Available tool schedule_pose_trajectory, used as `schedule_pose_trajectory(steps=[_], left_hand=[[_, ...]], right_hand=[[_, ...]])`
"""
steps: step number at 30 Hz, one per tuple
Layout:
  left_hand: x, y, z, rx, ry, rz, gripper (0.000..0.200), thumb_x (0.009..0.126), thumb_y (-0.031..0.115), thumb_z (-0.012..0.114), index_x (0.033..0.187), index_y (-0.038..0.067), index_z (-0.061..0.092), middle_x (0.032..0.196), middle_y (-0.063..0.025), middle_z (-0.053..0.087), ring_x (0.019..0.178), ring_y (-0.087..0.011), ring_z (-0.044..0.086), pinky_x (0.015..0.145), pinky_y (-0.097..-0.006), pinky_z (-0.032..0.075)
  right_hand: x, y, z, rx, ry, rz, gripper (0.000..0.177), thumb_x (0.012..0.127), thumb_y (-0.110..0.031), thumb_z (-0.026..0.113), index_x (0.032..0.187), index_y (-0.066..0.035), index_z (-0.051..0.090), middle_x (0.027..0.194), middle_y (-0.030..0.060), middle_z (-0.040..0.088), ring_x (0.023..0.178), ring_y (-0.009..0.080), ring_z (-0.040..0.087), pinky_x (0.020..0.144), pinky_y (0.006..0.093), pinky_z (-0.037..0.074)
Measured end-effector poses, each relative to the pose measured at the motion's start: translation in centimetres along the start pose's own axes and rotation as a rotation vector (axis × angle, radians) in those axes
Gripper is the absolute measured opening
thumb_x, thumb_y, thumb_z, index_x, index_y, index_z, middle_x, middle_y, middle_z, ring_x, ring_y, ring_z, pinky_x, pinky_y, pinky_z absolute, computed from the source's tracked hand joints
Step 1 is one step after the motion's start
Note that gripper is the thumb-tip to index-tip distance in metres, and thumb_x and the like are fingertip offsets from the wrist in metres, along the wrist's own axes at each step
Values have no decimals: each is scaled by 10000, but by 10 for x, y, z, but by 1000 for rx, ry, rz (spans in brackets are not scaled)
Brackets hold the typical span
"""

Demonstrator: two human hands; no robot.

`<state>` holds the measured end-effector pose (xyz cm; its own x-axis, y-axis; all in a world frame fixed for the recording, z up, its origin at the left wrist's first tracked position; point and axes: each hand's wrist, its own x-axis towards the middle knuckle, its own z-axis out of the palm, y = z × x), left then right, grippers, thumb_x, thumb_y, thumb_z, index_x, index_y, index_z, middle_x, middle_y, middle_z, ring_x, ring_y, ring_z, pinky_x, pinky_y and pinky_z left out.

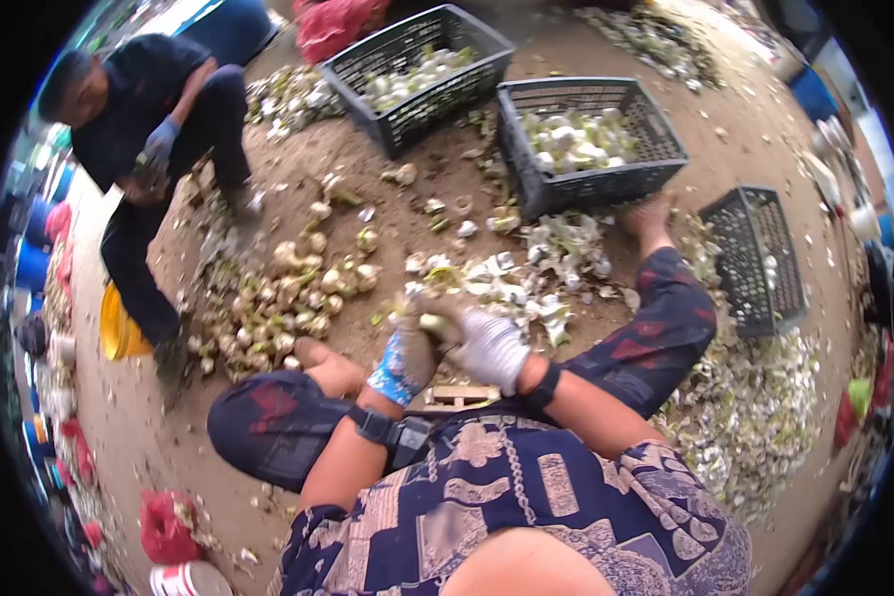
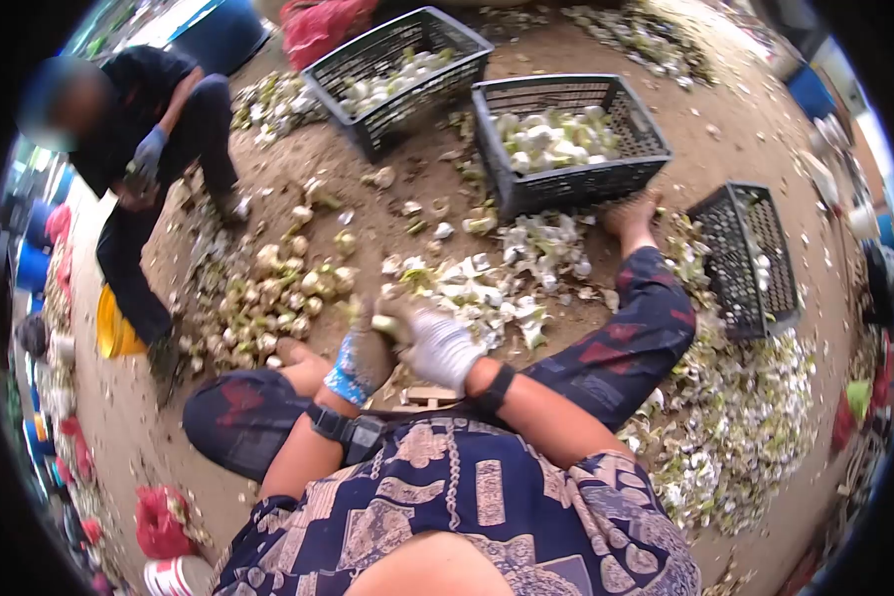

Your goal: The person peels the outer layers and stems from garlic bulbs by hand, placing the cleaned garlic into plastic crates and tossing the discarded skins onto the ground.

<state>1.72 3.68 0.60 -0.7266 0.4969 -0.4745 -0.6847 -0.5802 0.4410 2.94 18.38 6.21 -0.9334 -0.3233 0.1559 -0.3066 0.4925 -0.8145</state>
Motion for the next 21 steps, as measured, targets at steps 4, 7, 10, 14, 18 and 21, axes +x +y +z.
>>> schedule_pose_trajectory(steps=[4, 7, 10, 14, 18, 21], left_hand=[[-5, 23, 14, -114, 79, 173, 496, 867, 514, 491, 1132, 96, 522, 1034, -64, 585, 942, -222, 568, 809, -396, 478], [-2, 22, -5, 51, 455, 216, 323, 904, 344, 509, 1056, 63, 556, 914, -45, 606, 747, -160, 602, 636, -292, 511], [-7, 11, -26, 177, 501, 197, 207, 907, 232, 515, 950, 39, 576, 836, -47, 610, 713, -137, 597, 618, -251, 503], [-16, 16, -31, 338, 515, 192, 297, 918, 193, 505, 706, 5, 594, 737, -78, 619, 650, -124, 569, 585, -241, 458], [-23, 36, -30, 395, 475, 238, 235, 915, 178, 522, 839, -22, 618, 786, -75, 628, 681, -98, 545, 613, -233, 444], [-14, 24, -48, 419, 585, 270, 164, 890, 129, 560, 961, -10, 609, 842, -26, 630, 758, -92, 562, 686, -237, 469]], right_hand=[[30, 19, -77, 42, 195, 129, 437, 689, 25, 559, 1114, -75, 539, 968, 133, 574, 807, 293, 575, 681, 338, 491], [73, 46, -159, -980, 532, 74, 472, 780, -17, 521, 1243, -93, 471, 1171, 184, 536, 1077, 282, 533, 876, 346, 457], [107, 53, -161, -818, 520, 156, 583, 731, 37, 473, 1300, -79, 425, 1215, 154, 528, 1076, 265, 541, 908, 373, 440], [155, 57, -25, -54, -146, 323, 514, 739, 65, 518, 1229, -87, 500, 1096, 153, 590, 912, 223, 610, 727, 302, 512], [192, 91, 144, -329, -511, 59, 542, 747, -9, 515, 1273, -118, 445, 1314, 208, 429, 1158, 338, 484, 957, 393, 410], [217, 120, 212, -448, -823, 271, 467, 753, -39, 511, 1214, -114, 500, 1190, 190, 542, 1090, 347, 529, 904, 411, 445]])
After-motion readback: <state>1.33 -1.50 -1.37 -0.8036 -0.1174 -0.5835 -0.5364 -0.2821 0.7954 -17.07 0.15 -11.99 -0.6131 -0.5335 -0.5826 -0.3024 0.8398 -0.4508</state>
